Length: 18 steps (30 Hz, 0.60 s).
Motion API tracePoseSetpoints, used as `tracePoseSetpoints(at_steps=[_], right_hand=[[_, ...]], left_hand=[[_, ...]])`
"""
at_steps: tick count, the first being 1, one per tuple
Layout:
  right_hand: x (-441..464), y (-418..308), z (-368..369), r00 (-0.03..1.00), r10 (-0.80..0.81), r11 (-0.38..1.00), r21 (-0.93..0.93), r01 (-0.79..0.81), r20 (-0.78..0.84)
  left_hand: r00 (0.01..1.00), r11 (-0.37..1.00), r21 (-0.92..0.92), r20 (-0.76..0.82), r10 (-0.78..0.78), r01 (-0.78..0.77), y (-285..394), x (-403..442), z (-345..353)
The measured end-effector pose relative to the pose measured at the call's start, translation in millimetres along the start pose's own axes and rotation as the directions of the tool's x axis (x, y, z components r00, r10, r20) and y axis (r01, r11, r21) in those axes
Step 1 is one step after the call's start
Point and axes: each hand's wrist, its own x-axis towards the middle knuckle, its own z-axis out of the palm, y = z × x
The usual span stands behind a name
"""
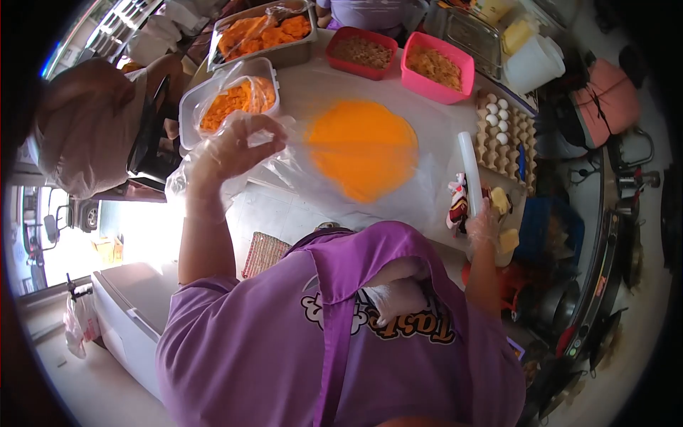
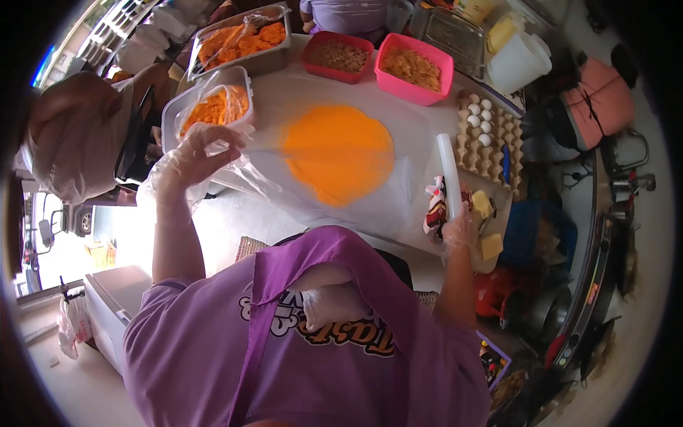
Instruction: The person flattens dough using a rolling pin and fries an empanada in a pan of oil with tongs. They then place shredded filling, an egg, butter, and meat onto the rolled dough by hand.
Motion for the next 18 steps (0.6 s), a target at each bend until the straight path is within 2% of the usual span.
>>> tracePoseSetpoints(at_steps=[2, 4, 5, 6, 7, 8, 9, 12, 13, 14, 16, 17, 18], right_hand=[[0, -4, 2, 0.994, 0.063, 0.998, -0.032, -0.061, 0.094], [4, -4, 2, 0.975, 0.128, 0.989, 0.057, -0.140, 0.180], [3, 1, 5, 0.994, 0.057, 0.996, 0.069, -0.064, 0.092], [4, 8, 9, 0.995, 0.057, 0.996, 0.070, -0.063, 0.084], [9, 20, 17, 0.994, 0.079, 0.986, 0.140, -0.089, 0.075], [10, 18, 16, 0.992, 0.104, 0.972, 0.202, -0.116, 0.069], [11, 24, 14, 0.988, 0.093, 0.962, 0.244, -0.121, 0.124], [-6, 8, 4, 0.984, 0.157, 0.953, 0.248, -0.172, 0.078], [-15, -1, -2, 0.980, 0.189, 0.947, 0.253, -0.197, 0.056], [-22, -11, -10, 0.975, 0.220, 0.941, 0.258, -0.221, 0.033], [-36, -34, -28, 0.959, 0.282, 0.926, 0.266, -0.270, -0.009], [-46, -64, -45, 0.956, 0.294, 0.923, 0.260, -0.283, -0.005], [-54, -110, -64, 0.972, 0.220, 0.873, 0.460, -0.160, -0.080]], left_hand=[[0.998, 0.998, -0.041, -0.028, -0.049, 0.048, 7, 5, 0], [0.988, 0.952, -0.273, -0.021, -0.153, 0.142, 1, 19, -4], [0.988, 0.954, -0.267, -0.026, -0.150, 0.138, 0, 25, -10], [0.973, 0.940, -0.322, -0.155, -0.171, 0.114, -1, 32, -16], [0.940, 0.922, -0.377, -0.278, -0.198, 0.083, -4, 38, -24], [0.864, 0.929, -0.369, -0.458, -0.208, 0.028, -23, 45, -50], [0.830, 0.922, -0.385, -0.500, -0.247, 0.042, -37, 45, -67], [0.699, 0.934, -0.336, -0.639, -0.322, 0.123, -76, 31, -119], [0.651, 0.928, -0.321, -0.667, -0.363, 0.189, -86, 24, -135], [0.614, 0.933, -0.325, -0.709, -0.347, 0.151, -121, 18, -151], [0.561, 0.858, -0.512, -0.703, -0.438, 0.028, -174, 0, -172], [0.570, 0.855, -0.518, -0.693, -0.441, 0.032, -192, -8, -176], [0.532, 0.812, -0.583, -0.678, -0.508, 0.033, -206, -18, -180]])
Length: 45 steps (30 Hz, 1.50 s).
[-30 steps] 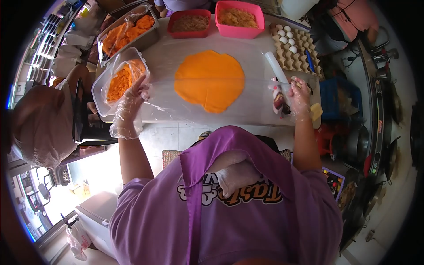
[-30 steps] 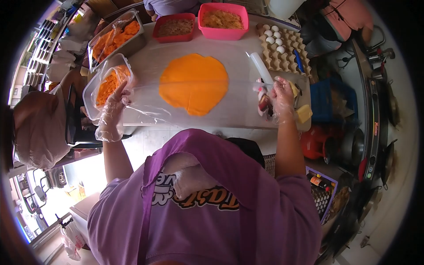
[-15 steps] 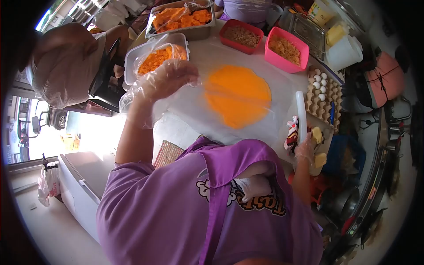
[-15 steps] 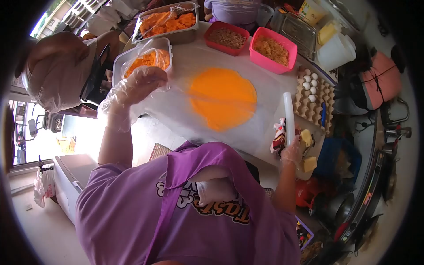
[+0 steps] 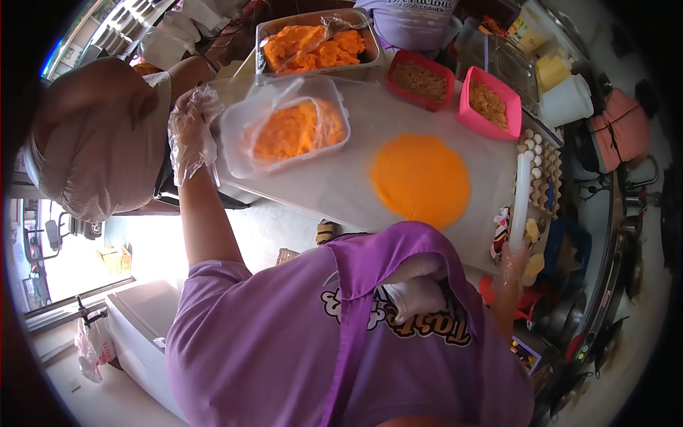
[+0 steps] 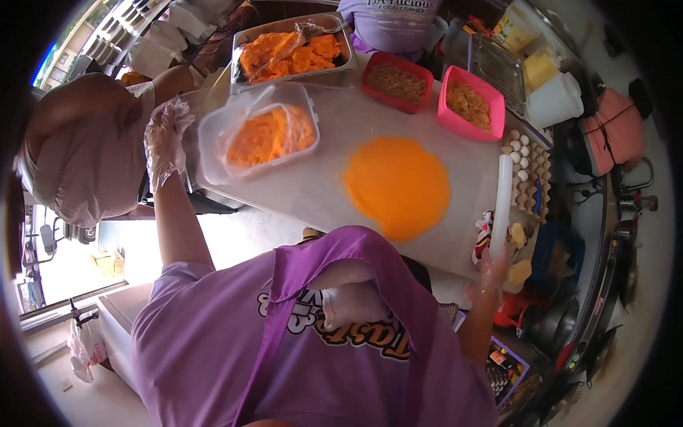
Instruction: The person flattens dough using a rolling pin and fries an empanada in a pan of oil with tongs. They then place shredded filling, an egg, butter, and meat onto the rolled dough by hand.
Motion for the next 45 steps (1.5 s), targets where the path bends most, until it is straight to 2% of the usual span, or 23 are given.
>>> tracePoseSetpoints(at_steps=[1, 3, 5, 6, 9, 11, 15, 18, 20, 21, 23, 24, 25, 26, 28, 31, 33, 34, 35, 36, 38, 41, 45], right_hand=[[-6, -33, 6, 0.994, -0.092, 0.971, 0.215, 0.102, -0.053], [22, -22, 47, 0.900, -0.429, 0.896, 0.090, 0.435, -0.079], [3, -124, 59, 0.947, -0.318, 0.943, 0.116, 0.311, 0.049], [-1, -162, 69, 0.896, -0.434, 0.888, 0.213, 0.408, 0.092], [-16, -256, 106, 0.723, -0.671, 0.737, 0.035, 0.675, 0.163], [-12, -298, 141, 0.472, -0.870, 0.487, 0.093, 0.868, 0.144], [-30, -390, 168, 0.352, -0.788, 0.337, -0.126, 0.933, 0.505], [-32, -413, 188, 0.264, -0.768, 0.233, -0.130, 0.964, 0.584], [-32, -404, 192, 0.268, -0.826, 0.241, -0.120, 0.963, 0.496], [-30, -396, 192, 0.257, -0.878, 0.232, -0.110, 0.967, 0.404], [-23, -379, 187, 0.271, -0.924, 0.269, -0.048, 0.962, 0.270], [-21, -369, 184, 0.263, -0.957, 0.268, 0.029, 0.963, 0.124], [-16, -360, 162, 0.388, -0.902, 0.414, 0.132, 0.900, 0.189], [-5, -338, 157, 0.412, -0.891, 0.437, 0.120, 0.891, 0.189], [25, -277, 155, 0.701, -0.695, 0.718, 0.189, 0.670, 0.156], [56, -160, 159, 0.942, -0.294, 0.954, -0.014, 0.300, 0.164], [68, -94, 158, 0.972, -0.173, 0.967, -0.162, 0.198, 0.158], [71, -66, 163, 0.973, -0.182, 0.960, -0.188, 0.208, 0.146], [70, -47, 168, 0.972, -0.184, 0.959, -0.188, 0.209, 0.143], [68, -30, 170, 0.959, -0.244, 0.943, -0.195, 0.268, 0.142], [65, -16, 160, 0.943, -0.304, 0.923, -0.201, 0.327, 0.138], [73, -25, 145, 0.953, -0.224, 0.939, -0.218, 0.267, 0.204], [139, -44, 120, 0.892, -0.440, 0.892, -0.065, 0.448, 0.102]], left_hand=[[0.997, 0.997, -0.041, -0.042, -0.067, 0.065, -12, 6, -14], [0.992, 0.992, -0.044, -0.041, -0.121, 0.119, -64, 28, -53], [0.985, 0.985, -0.048, -0.040, -0.168, 0.166, -102, 40, -77], [0.975, 0.972, -0.085, -0.017, -0.223, 0.221, -114, 41, -86], [0.961, 0.961, -0.031, 0.040, -0.275, 0.276, -136, 51, -109], [0.953, 0.952, 0.090, 0.063, -0.297, 0.291, -127, 47, -110], [0.958, 0.955, 0.123, 0.063, -0.280, 0.271, -120, 40, -115], [0.944, 0.931, 0.171, 0.007, -0.330, 0.324, -102, 29, -116], [0.995, 0.700, 0.714, 0.086, -0.059, -0.020, -83, 15, -112], [0.993, 0.729, 0.681, 0.116, -0.019, -0.066, -82, 12, -112], [0.985, 0.794, 0.585, 0.130, 0.109, -0.166, -62, -10, -96], [0.990, 0.707, 0.705, -0.057, 0.129, -0.052, -64, -8, -84], [0.957, 0.780, 0.579, -0.001, 0.291, -0.237, -74, -11, -75], [0.893, 0.804, 0.427, 0.020, 0.449, -0.414, -72, -18, -60], [0.674, 0.478, 0.509, 0.326, 0.663, -0.716, -43, -50, -24], [0.555, 0.628, 0.143, 0.640, 0.531, -0.765, -30, -115, 40], [0.321, 0.702, -0.051, 0.864, 0.388, -0.711, -58, -142, 75], [0.400, 0.874, 0.140, 0.914, 0.067, -0.466, -79, -165, 88], [0.384, 0.906, 0.243, 0.918, -0.098, -0.348, -112, -175, 100], [0.388, 0.906, 0.239, 0.917, -0.092, -0.351, -131, -180, 110], [0.409, 0.543, 0.381, 0.909, -0.075, -0.748, -159, -186, 121], [0.467, 0.463, 0.518, 0.854, -0.230, -0.719, -180, -202, 127], [0.553, 0.346, 0.604, 0.796, -0.245, -0.718, -187, -212, 131]])
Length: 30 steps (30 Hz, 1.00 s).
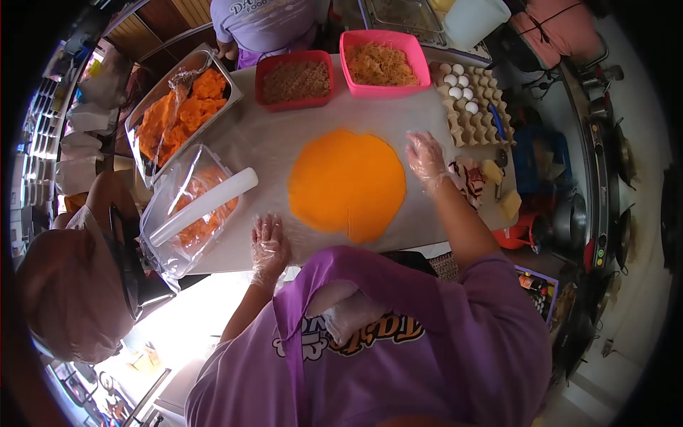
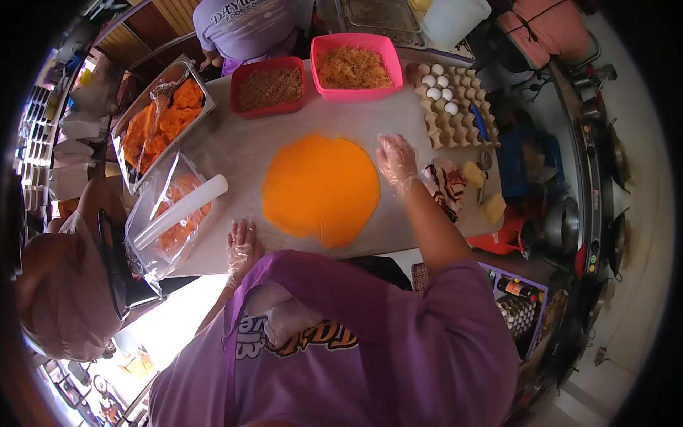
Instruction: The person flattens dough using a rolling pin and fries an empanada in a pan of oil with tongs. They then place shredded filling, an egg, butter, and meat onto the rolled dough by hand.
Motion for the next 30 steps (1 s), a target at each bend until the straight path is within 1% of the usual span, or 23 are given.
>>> tracePoseSetpoints(at_steps=[1, 3, 5, 6, 7, 8, 9, 11, 12, 13, 14, 15, 16, 17, 19, 20, 21, 23, 25, 26, 27, 29, 30], right_hand=[[27, -6, -20, 0.987, -0.111, 0.992, 0.052, 0.117, -0.114], [84, -17, -47, 0.884, -0.313, 0.932, 0.069, 0.357, -0.346], [143, -17, -53, 0.939, -0.275, 0.953, 0.074, 0.295, -0.206], [163, -25, -62, 0.936, -0.286, 0.948, 0.081, 0.307, -0.203], [180, -39, -72, 0.991, -0.133, 0.991, -0.024, 0.134, 0.034], [195, -48, -74, 0.968, 0.057, 0.985, -0.171, -0.015, 0.246], [206, -53, -66, 0.967, 0.044, 0.986, -0.165, -0.002, 0.250], [231, -54, -41, 0.838, 0.311, 0.897, -0.430, -0.102, 0.449], [263, -18, 16, 0.816, 0.323, 0.885, -0.457, -0.082, 0.479], [264, -23, 19, 0.817, 0.316, 0.888, -0.454, -0.075, 0.482], [262, -28, 24, 0.810, 0.424, 0.887, -0.368, -0.280, 0.406], [261, -32, 28, 0.772, 0.535, 0.844, -0.259, -0.469, 0.343], [266, -19, 37, 0.835, 0.419, 0.861, -0.447, -0.242, 0.356], [259, -30, 26, 0.831, 0.419, 0.862, -0.448, -0.238, 0.365], [251, -50, -2, 0.828, 0.420, 0.904, -0.245, -0.349, 0.372], [261, -39, 12, 0.828, 0.417, 0.906, -0.247, -0.345, 0.374], [272, -27, 28, 0.824, 0.443, 0.895, -0.215, -0.390, 0.353], [277, -24, 27, 0.821, 0.463, 0.886, -0.180, -0.427, 0.334], [279, -20, 16, 0.835, 0.225, 0.968, -0.209, -0.135, 0.502], [291, -17, 21, 0.851, 0.267, 0.945, -0.295, -0.140, 0.453], [293, -4, 21, 0.850, 0.267, 0.945, -0.296, -0.139, 0.453], [288, 10, 4, 0.960, 0.048, 0.999, -0.033, -0.040, 0.277], [293, 16, -1, 0.957, 0.039, 0.996, 0.063, -0.059, 0.287]], left_hand=[[1.000, 1.000, 0.020, -0.015, -0.012, 0.012, 0, -1, 2], [0.999, 0.999, 0.030, -0.022, -0.043, 0.043, 1, -1, 3], [0.999, 0.999, 0.035, -0.050, -0.007, 0.009, -1, -2, 3], [0.996, 0.999, 0.047, -0.088, 0.015, -0.011, -2, -1, 6], [0.996, 0.999, 0.049, -0.090, 0.001, 0.004, 0, -1, 5], [0.996, 0.999, 0.042, -0.094, 0.003, 0.001, 1, -1, 4], [0.995, 0.999, 0.036, -0.098, 0.007, -0.003, 2, -1, 3], [0.996, 0.999, 0.042, -0.085, -0.011, 0.015, 3, 0, 1], [0.998, 0.999, 0.044, -0.067, -0.020, 0.023, 4, 0, 0], [0.997, 0.998, 0.046, -0.069, -0.027, 0.031, 4, 0, -1], [0.998, 0.998, 0.048, -0.050, -0.029, 0.031, 4, 0, -2], [0.999, 0.998, 0.051, -0.027, -0.031, 0.032, 4, 0, -2], [0.999, 0.998, 0.050, -0.022, -0.039, 0.040, 3, 0, 0], [0.999, 0.998, 0.051, -0.029, -0.023, 0.024, 0, -1, 2], [0.999, 0.999, 0.049, -0.039, -0.007, 0.009, -2, 0, 4], [0.999, 0.999, 0.050, -0.030, -0.016, 0.018, -1, 0, 3], [0.999, 0.998, 0.052, -0.020, -0.025, 0.026, 0, -1, 3], [0.999, 0.998, 0.049, -0.023, -0.025, 0.026, -1, -1, 1], [0.999, 0.999, 0.042, -0.026, -0.029, 0.030, 1, -1, 1], [0.999, 0.999, 0.047, -0.032, -0.024, 0.026, 1, -1, 1], [0.999, 0.998, 0.053, -0.039, -0.017, 0.019, 1, 0, 0], [0.999, 0.999, 0.053, -0.047, -0.012, 0.014, 0, 1, 0], [0.998, 0.999, 0.051, -0.056, -0.008, 0.011, 1, 1, 1]])
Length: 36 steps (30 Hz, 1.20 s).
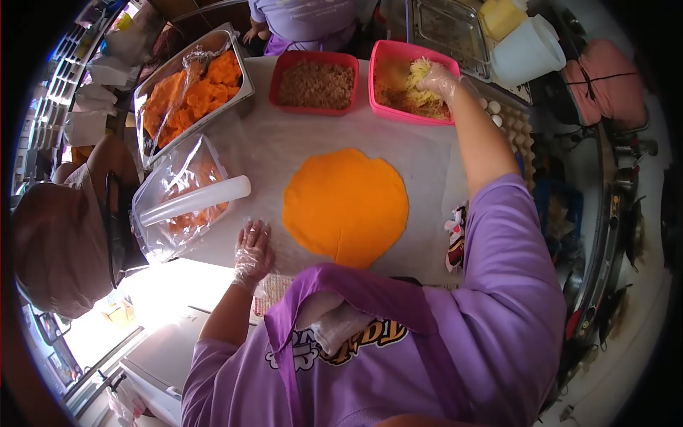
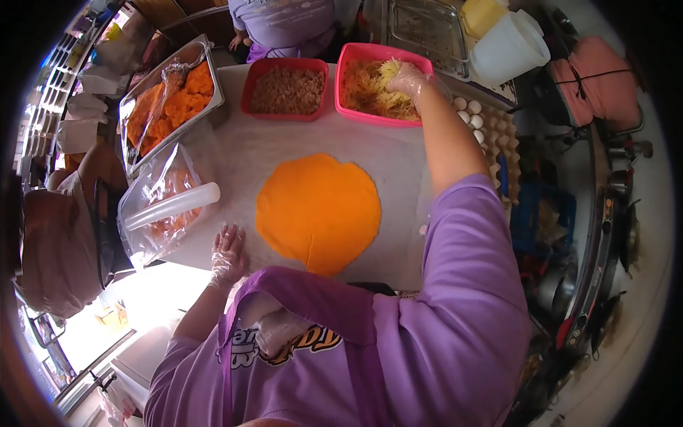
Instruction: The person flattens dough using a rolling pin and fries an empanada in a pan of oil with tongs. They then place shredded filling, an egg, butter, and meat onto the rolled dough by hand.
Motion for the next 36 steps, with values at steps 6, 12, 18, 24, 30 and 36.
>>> tracePoseSetpoints(at_steps=[6, 12, 18, 24, 30, 36], right_hand=[[-36, -32, -60, 0.987, -0.080, 0.923, 0.385, 0.020, 0.140], [-30, -32, -56, 0.988, -0.148, 0.974, 0.168, 0.151, -0.035], [-40, -41, -63, 0.992, -0.069, 0.941, 0.336, 0.031, 0.104], [-35, -54, -74, 0.966, -0.242, 0.968, 0.090, 0.234, 0.094], [-37, -64, -75, 0.939, -0.309, 0.951, 0.067, 0.303, 0.150], [-57, -79, -85, 0.954, -0.205, 0.938, 0.323, 0.127, 0.220]], left_hand=[[1.000, 1.000, -0.026, -0.003, -0.017, 0.017, 2, 1, -4], [1.000, 1.000, -0.027, -0.006, -0.017, 0.017, 1, 0, -2], [1.000, 1.000, -0.028, -0.026, 0.001, -0.002, 0, -1, -1], [1.000, 1.000, -0.027, 0.011, -0.007, 0.007, -1, 0, -1], [0.999, 0.999, -0.044, 0.032, -0.018, 0.019, 1, 1, -3], [1.000, 0.999, -0.034, -0.007, -0.010, 0.009, 0, 1, -2]])
